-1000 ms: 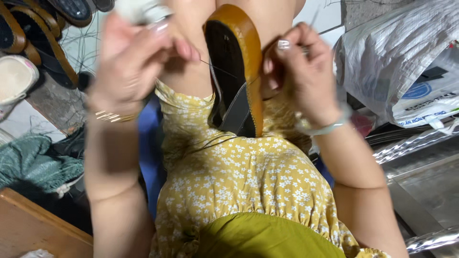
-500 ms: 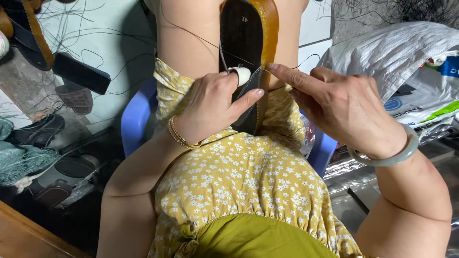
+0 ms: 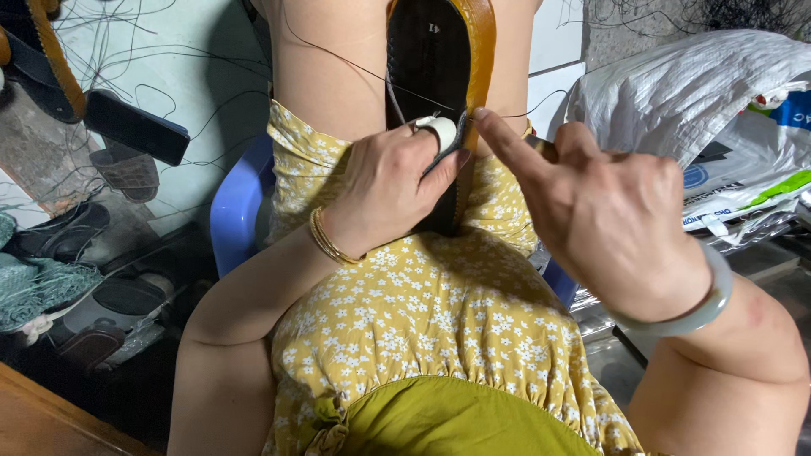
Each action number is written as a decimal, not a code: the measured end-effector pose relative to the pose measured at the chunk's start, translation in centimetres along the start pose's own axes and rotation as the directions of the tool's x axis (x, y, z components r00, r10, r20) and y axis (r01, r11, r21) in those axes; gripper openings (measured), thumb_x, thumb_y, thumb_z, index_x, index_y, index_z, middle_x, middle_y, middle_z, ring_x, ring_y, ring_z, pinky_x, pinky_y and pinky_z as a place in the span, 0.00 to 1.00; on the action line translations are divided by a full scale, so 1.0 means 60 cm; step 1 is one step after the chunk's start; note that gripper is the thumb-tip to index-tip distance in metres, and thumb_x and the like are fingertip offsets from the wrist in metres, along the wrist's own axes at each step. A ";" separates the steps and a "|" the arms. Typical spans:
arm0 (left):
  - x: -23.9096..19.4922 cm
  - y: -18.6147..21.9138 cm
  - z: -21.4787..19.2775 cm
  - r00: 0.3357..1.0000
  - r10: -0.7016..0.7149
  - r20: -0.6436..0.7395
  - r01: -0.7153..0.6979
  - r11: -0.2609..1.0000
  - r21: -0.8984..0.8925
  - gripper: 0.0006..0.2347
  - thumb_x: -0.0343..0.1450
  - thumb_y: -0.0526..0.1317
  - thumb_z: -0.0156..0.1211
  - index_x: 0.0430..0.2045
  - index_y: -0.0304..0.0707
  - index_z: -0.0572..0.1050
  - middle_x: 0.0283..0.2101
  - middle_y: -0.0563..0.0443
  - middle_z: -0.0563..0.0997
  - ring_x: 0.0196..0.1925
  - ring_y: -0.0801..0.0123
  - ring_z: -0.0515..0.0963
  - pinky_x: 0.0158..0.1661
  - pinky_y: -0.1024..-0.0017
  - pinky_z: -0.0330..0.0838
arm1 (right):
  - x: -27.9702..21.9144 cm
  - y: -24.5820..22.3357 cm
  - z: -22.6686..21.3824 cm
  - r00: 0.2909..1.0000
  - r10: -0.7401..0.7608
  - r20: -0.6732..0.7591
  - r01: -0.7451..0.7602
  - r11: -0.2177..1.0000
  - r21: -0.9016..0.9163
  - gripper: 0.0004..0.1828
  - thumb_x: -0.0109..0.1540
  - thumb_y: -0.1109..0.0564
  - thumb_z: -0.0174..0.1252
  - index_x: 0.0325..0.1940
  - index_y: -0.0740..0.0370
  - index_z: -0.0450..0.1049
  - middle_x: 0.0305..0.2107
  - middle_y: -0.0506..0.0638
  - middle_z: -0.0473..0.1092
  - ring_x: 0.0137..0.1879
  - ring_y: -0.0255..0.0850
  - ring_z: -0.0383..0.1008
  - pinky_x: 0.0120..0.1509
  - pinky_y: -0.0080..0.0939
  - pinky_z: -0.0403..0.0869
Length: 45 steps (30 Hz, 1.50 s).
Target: The person sews the sole of a brown shoe using a needle and thread. They hold the shoe between their legs while stitching the edge of the sole, pulling the thread through repeatedly.
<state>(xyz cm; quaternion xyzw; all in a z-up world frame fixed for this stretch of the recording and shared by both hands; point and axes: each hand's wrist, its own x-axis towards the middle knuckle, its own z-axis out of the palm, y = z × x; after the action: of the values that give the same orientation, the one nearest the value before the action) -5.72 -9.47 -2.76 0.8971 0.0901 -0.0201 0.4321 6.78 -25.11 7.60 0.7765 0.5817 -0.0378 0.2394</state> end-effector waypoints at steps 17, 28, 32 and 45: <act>0.019 -0.001 -0.110 0.860 0.488 -0.146 -0.396 0.821 0.412 0.08 0.62 0.22 0.58 0.18 0.26 0.65 0.47 0.47 0.76 0.45 0.55 0.70 0.40 0.58 0.57 | 0.032 -0.037 0.051 0.992 0.121 -0.040 -0.065 0.756 0.652 0.06 0.68 0.55 0.51 0.46 0.58 0.64 0.32 0.52 0.67 0.22 0.54 0.68 0.17 0.53 0.62; 0.018 -0.022 -0.064 0.956 0.107 -0.274 -0.179 0.951 -0.253 0.04 0.70 0.29 0.63 0.34 0.29 0.75 0.37 0.47 0.82 0.30 0.65 0.78 0.38 0.70 0.76 | 0.034 -0.032 0.061 0.984 0.164 -0.065 -0.005 0.395 0.919 0.28 0.67 0.64 0.56 0.68 0.64 0.53 0.31 0.53 0.70 0.29 0.48 0.69 0.34 0.45 0.68; 0.003 -0.018 -0.079 0.977 -0.044 -0.208 -0.015 0.961 -0.277 0.11 0.68 0.31 0.68 0.37 0.34 0.70 0.27 0.57 0.82 0.18 0.79 0.73 0.26 0.81 0.69 | 0.027 -0.025 0.079 0.969 0.125 -0.213 0.124 0.499 0.858 0.29 0.63 0.68 0.56 0.68 0.69 0.58 0.51 0.58 0.73 0.45 0.51 0.77 0.38 0.49 0.74; 0.019 -0.019 -0.074 0.933 0.130 -0.334 -0.208 0.956 -0.209 0.04 0.69 0.28 0.63 0.33 0.25 0.75 0.34 0.43 0.82 0.32 0.61 0.83 0.40 0.69 0.79 | -0.016 0.023 0.040 0.919 -0.393 0.020 0.105 0.295 0.950 0.09 0.62 0.58 0.45 0.44 0.55 0.68 0.30 0.46 0.71 0.30 0.43 0.75 0.32 0.43 0.69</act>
<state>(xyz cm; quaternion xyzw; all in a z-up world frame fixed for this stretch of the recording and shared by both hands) -4.96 -5.17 -0.97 0.8340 0.0819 0.1727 0.5177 8.24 -27.24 6.28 0.6584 0.5323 -0.4980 -0.1873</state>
